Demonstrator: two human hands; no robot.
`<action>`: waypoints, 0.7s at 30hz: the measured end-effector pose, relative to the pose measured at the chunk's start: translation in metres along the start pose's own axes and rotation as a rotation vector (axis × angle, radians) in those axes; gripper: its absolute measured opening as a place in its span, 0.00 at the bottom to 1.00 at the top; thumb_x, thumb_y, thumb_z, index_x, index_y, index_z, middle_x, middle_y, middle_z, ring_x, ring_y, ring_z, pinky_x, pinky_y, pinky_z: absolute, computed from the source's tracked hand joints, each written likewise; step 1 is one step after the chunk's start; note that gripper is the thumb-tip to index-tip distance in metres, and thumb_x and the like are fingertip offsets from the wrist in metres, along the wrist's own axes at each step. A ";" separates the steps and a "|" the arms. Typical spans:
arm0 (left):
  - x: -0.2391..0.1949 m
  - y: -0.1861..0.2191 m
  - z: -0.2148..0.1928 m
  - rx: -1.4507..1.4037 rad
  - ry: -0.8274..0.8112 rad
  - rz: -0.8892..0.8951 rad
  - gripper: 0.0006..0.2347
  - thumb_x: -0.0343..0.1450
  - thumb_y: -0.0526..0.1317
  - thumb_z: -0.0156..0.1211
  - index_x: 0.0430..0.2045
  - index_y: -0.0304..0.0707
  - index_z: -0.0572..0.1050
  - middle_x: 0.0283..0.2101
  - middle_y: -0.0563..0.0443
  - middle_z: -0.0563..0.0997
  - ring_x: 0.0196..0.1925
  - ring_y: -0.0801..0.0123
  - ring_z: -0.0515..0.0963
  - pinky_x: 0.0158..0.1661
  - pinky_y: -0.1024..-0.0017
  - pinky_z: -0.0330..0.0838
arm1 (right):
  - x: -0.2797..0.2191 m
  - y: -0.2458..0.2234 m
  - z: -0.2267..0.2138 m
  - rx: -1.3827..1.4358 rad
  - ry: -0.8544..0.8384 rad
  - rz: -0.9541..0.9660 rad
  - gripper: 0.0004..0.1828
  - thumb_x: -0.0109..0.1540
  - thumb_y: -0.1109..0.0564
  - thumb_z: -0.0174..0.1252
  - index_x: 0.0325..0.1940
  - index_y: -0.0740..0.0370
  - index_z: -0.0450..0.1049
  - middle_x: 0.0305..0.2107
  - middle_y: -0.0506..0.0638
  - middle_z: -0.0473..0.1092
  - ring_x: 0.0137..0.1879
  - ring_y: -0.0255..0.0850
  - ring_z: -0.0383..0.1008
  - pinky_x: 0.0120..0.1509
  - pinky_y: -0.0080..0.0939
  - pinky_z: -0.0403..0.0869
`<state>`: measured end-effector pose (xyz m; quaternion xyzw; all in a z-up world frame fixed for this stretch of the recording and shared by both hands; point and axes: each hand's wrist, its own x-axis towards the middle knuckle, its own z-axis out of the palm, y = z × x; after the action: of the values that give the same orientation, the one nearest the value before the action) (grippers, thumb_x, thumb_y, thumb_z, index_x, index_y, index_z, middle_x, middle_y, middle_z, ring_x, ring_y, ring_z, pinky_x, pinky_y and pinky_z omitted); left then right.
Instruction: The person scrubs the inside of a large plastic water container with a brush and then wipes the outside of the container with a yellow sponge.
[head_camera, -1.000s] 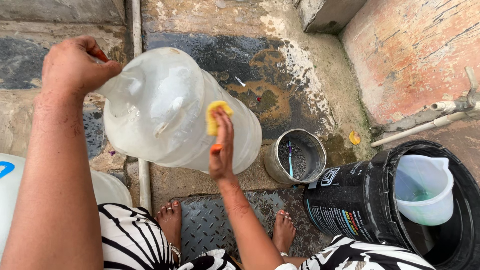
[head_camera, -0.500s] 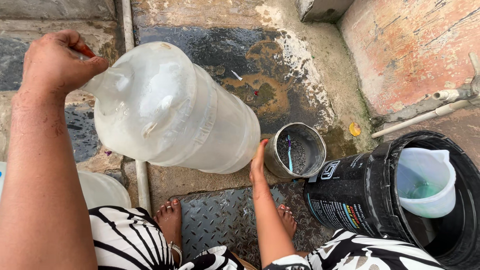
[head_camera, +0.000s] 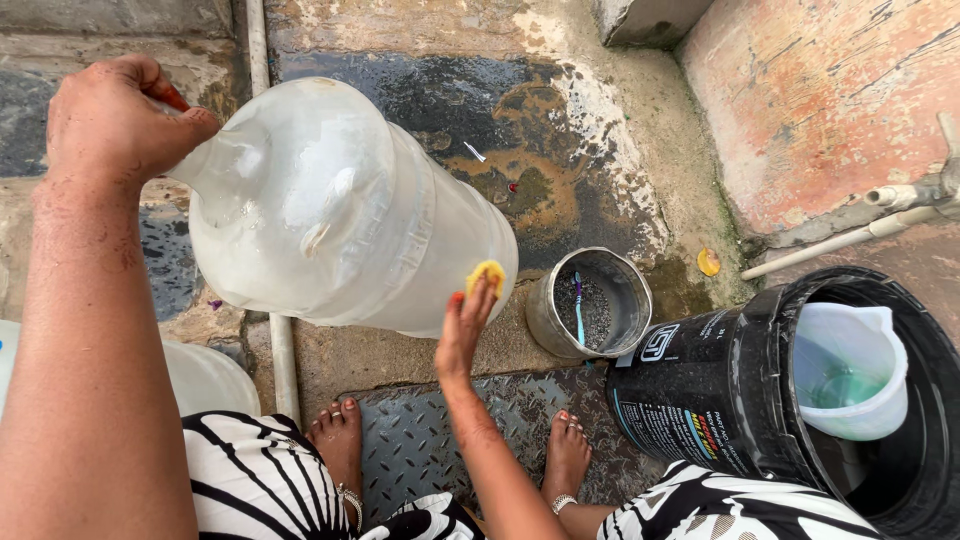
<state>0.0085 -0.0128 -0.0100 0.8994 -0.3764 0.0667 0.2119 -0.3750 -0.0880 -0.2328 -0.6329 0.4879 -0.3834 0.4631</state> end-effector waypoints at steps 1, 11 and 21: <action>-0.001 0.001 0.000 -0.004 0.003 0.004 0.14 0.63 0.51 0.80 0.28 0.44 0.82 0.33 0.47 0.84 0.35 0.58 0.84 0.39 0.58 0.78 | -0.006 -0.007 0.001 -0.088 -0.047 -0.138 0.51 0.68 0.20 0.23 0.83 0.58 0.37 0.82 0.61 0.34 0.86 0.55 0.28 0.85 0.66 0.31; -0.004 0.012 -0.007 -0.012 -0.039 -0.012 0.13 0.64 0.51 0.77 0.30 0.46 0.82 0.32 0.48 0.84 0.36 0.58 0.83 0.41 0.56 0.77 | 0.083 0.106 -0.059 0.278 -0.161 0.301 0.60 0.64 0.15 0.28 0.81 0.64 0.39 0.79 0.65 0.39 0.83 0.56 0.41 0.84 0.61 0.42; -0.003 0.043 -0.014 -0.010 -0.080 -0.099 0.12 0.66 0.51 0.74 0.29 0.47 0.81 0.32 0.51 0.84 0.37 0.61 0.83 0.43 0.55 0.76 | -0.035 -0.036 0.012 -0.117 -0.060 -0.381 0.54 0.67 0.18 0.23 0.81 0.62 0.40 0.79 0.63 0.38 0.85 0.61 0.36 0.86 0.67 0.38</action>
<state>-0.0235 -0.0314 0.0162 0.9178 -0.3400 0.0185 0.2042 -0.3622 -0.0479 -0.2031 -0.7506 0.3669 -0.4162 0.3588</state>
